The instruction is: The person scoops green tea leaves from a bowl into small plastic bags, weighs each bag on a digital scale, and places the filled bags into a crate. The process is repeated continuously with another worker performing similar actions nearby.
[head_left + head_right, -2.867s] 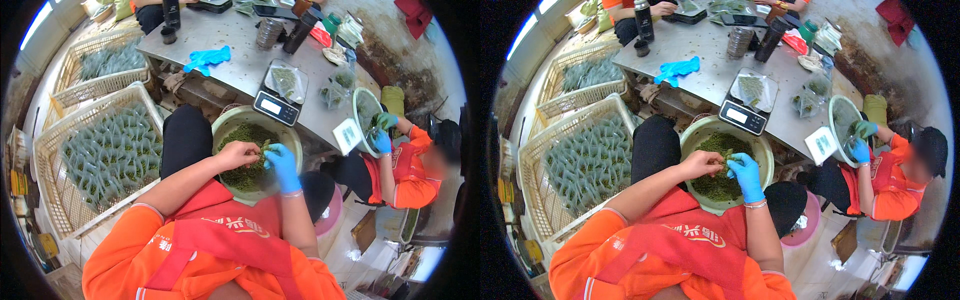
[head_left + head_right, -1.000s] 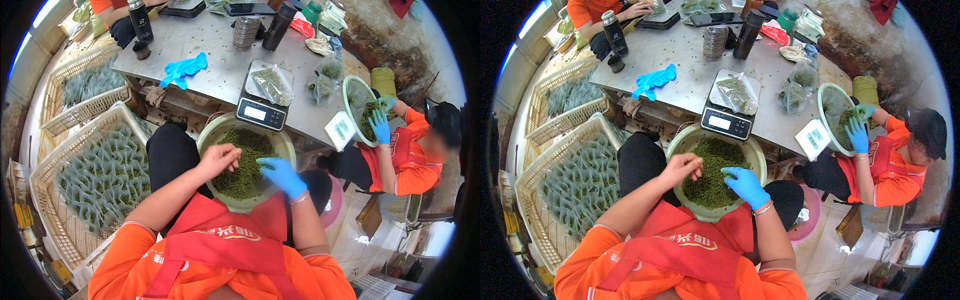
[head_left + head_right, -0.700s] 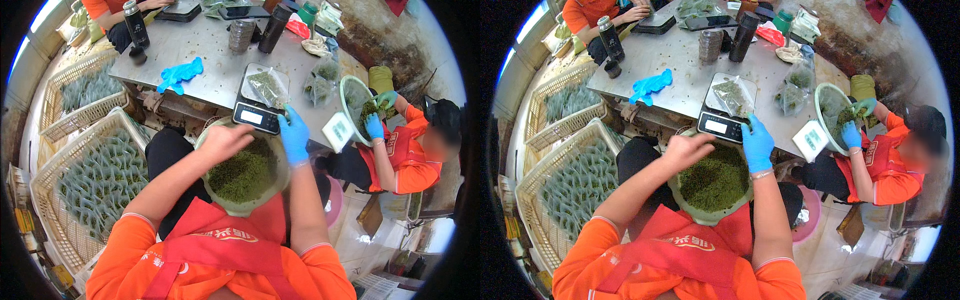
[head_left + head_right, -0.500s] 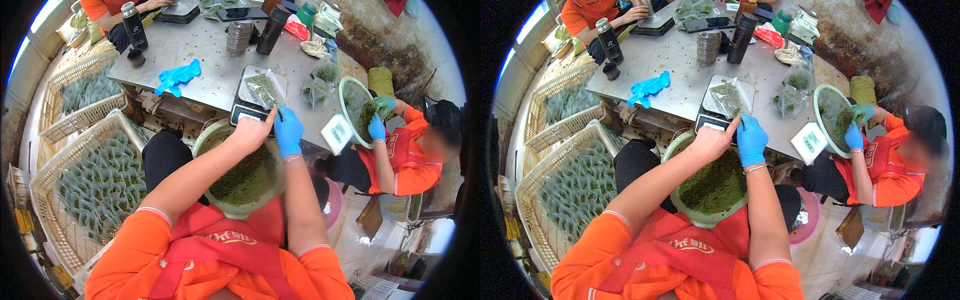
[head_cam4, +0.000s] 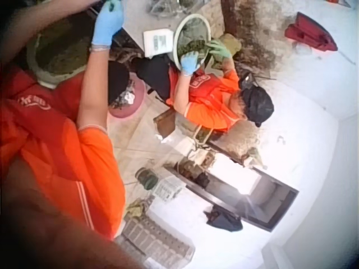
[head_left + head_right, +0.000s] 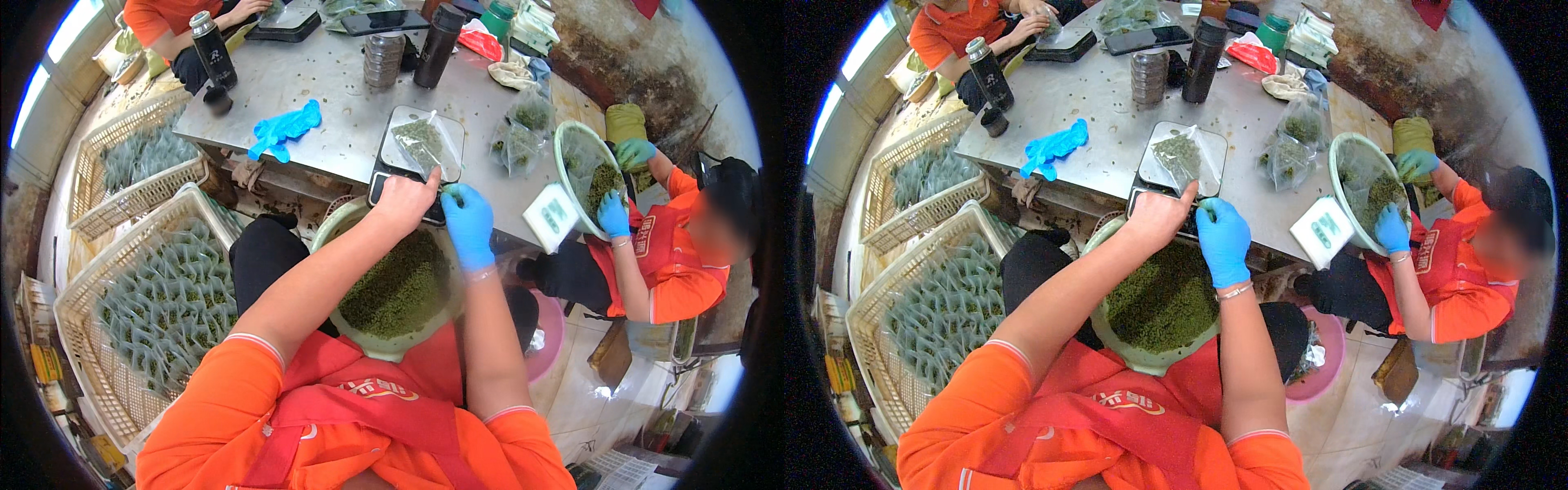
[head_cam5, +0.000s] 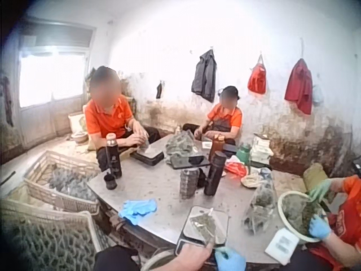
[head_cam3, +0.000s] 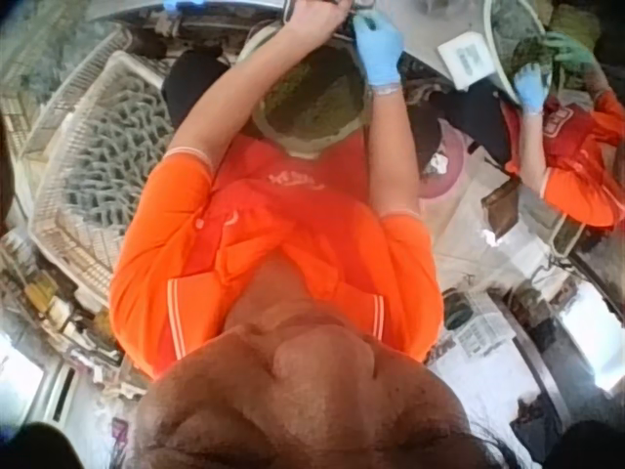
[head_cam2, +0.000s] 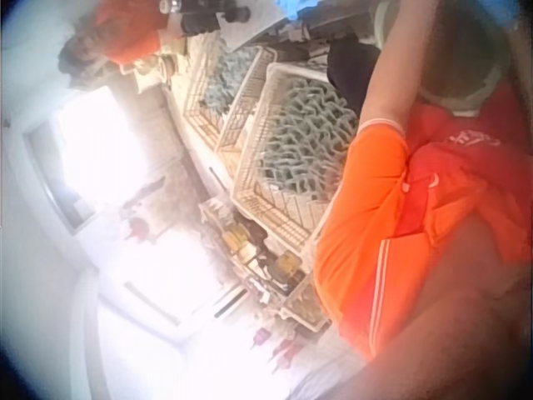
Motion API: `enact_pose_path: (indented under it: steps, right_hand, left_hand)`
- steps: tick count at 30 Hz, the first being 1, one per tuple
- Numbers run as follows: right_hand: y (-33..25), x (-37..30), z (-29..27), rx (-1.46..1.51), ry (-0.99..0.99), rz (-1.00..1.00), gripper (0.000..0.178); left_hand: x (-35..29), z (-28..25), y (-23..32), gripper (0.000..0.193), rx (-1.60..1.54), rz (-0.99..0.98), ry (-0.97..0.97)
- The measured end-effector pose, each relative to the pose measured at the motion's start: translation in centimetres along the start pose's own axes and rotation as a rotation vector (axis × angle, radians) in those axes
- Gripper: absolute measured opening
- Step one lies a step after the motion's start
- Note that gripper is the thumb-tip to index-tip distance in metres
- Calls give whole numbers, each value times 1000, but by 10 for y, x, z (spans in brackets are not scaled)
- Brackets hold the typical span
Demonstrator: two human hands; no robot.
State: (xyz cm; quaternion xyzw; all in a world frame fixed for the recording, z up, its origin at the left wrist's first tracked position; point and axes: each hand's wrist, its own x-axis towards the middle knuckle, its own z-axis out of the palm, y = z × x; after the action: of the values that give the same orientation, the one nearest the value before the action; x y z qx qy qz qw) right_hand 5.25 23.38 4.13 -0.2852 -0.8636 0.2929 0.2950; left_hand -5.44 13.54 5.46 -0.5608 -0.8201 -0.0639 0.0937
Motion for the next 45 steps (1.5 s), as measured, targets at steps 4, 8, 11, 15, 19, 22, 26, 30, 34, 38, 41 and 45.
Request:
enact_pose_path:
  steps: [4,8,11,15,19,22,26,30,34,38,41,45]
  right_hand:
    - [0,-23,-7,474,-33,285,12]
    - [-17,-35,-14,692,28,425,8]
    - [-23,-37,-23,781,61,441,9]
    - [-25,-39,-34,765,57,408,10]
    - [-35,-52,-40,612,-138,330,10]
    - [-33,-66,-34,551,-317,331,11]
    - [-34,-82,-23,450,-316,225,13]
    - [-43,-95,-10,247,-213,62,13]
    - [-58,-104,-9,187,-206,10,10]
    - [-63,-116,-9,265,-317,83,13]
    - [-38,-103,-18,145,-564,128,23]
    - [-16,-67,-20,258,-294,37,24]
  left_hand:
    - [0,25,-5,60,-21,44,129]
    - [0,32,-6,61,12,64,141]
    - [0,36,-10,62,5,40,119]
    - [-13,2,-7,62,-120,23,96]
    - [-56,-19,4,45,-514,7,388]
    - [-89,-15,-2,25,-554,131,338]
    - [-117,-24,5,14,-860,-134,140]
    - [-128,-20,11,13,-929,-244,56]
    - [-125,-14,-2,12,-973,-372,4]
    - [-127,12,-36,15,-1390,-716,24]
    - [-130,-13,-31,24,-1020,-409,-140]
    - [-128,-22,-37,34,-523,-90,-29]
